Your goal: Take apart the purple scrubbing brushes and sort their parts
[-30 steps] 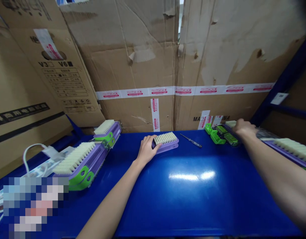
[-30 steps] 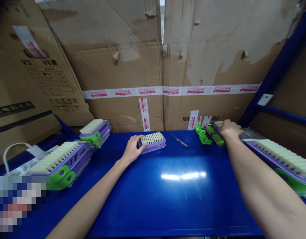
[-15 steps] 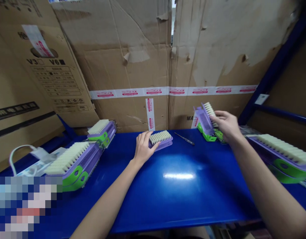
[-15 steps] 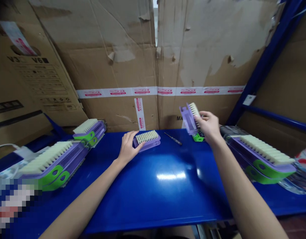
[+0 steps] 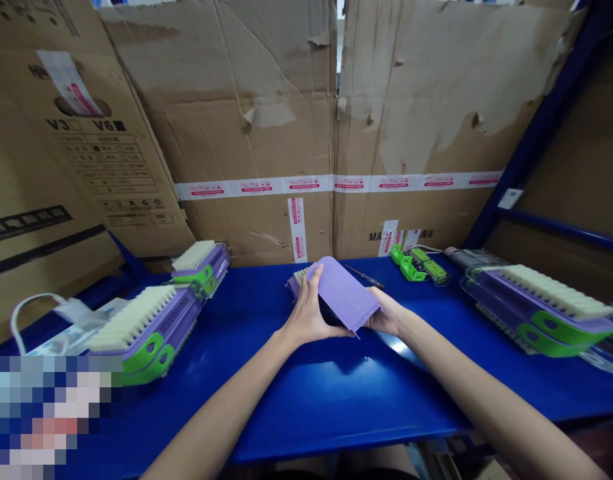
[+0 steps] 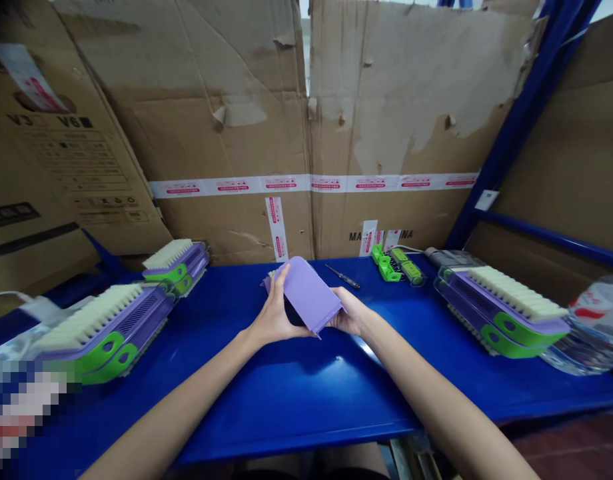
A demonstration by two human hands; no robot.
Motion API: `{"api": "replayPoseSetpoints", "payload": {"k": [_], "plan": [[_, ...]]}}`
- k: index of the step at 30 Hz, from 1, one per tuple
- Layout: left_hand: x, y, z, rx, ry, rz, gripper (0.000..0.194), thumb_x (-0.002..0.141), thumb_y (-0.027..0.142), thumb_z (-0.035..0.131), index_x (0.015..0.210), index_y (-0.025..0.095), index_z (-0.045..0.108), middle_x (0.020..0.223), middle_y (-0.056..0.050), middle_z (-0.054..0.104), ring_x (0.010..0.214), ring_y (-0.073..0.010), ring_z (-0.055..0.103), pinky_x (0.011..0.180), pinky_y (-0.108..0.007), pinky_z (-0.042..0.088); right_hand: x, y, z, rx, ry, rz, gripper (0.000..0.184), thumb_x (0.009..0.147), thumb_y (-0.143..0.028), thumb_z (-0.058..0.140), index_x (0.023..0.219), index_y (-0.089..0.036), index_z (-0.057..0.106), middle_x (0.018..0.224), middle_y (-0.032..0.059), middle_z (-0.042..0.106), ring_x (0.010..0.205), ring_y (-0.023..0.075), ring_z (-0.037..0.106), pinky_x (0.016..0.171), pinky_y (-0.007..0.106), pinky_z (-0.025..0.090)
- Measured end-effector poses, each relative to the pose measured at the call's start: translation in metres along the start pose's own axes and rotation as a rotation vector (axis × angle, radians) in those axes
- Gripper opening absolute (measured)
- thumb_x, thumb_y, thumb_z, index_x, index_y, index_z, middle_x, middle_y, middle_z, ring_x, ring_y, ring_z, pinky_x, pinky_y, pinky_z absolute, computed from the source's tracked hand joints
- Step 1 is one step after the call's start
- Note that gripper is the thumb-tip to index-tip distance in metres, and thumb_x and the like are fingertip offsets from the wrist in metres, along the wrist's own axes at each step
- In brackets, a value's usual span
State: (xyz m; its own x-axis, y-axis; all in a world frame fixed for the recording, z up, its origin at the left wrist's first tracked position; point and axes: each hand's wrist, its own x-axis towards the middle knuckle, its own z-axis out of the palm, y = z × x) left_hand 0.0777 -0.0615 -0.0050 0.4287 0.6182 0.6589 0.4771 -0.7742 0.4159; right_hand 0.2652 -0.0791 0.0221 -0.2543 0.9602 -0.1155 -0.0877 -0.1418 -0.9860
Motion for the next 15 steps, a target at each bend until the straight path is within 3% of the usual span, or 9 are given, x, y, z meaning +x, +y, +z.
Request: {"api": "replayPoseSetpoints", "payload": {"k": [3,6,11,15], "plan": [[-0.001,0.001,0.004,0.019,-0.013,0.003,0.137,0.041,0.062,0.081,0.145,0.025,0.000,0.142,-0.021,0.027,0.133,-0.0418,0.028,0.103,-0.062,0.030,-0.002,0.001,-0.004,-0.009,0.221,-0.022,0.018,0.078,-0.031,0.056,0.085,-0.016,0.061,0.067,0.0026,0.066,0.061,0.0160,0.061,0.056,0.027,0.049],[-0.002,0.002,0.007,0.079,0.035,-0.008,0.134,0.042,0.062,0.081,0.144,0.025,0.003,0.138,-0.020,0.031,0.128,-0.0421,0.032,0.101,-0.063,0.030,-0.008,-0.009,-0.005,-0.148,0.388,-0.230,0.034,0.081,-0.045,0.055,0.098,-0.017,0.062,0.076,0.0030,0.067,0.071,0.0177,0.062,0.063,0.028,0.048],[0.001,0.008,0.005,0.166,0.149,-0.022,0.129,0.046,0.063,0.079,0.144,0.024,0.005,0.134,-0.019,0.034,0.123,-0.0399,0.036,0.100,-0.060,0.030,-0.026,-0.033,0.001,-0.786,0.281,-0.548,0.050,0.079,-0.054,0.058,0.116,-0.021,0.059,0.105,0.0080,0.064,0.096,0.0250,0.059,0.083,0.039,0.048],[0.003,0.008,0.004,0.203,0.190,0.023,0.113,0.061,0.063,0.071,0.144,0.022,0.007,0.134,-0.019,0.036,0.122,-0.0352,0.038,0.102,-0.054,0.032,-0.029,-0.028,0.012,-1.134,0.264,-0.680,0.085,0.066,-0.052,0.072,0.139,-0.023,0.039,0.118,0.0134,0.056,0.108,0.0328,0.052,0.090,0.049,0.047]]}}
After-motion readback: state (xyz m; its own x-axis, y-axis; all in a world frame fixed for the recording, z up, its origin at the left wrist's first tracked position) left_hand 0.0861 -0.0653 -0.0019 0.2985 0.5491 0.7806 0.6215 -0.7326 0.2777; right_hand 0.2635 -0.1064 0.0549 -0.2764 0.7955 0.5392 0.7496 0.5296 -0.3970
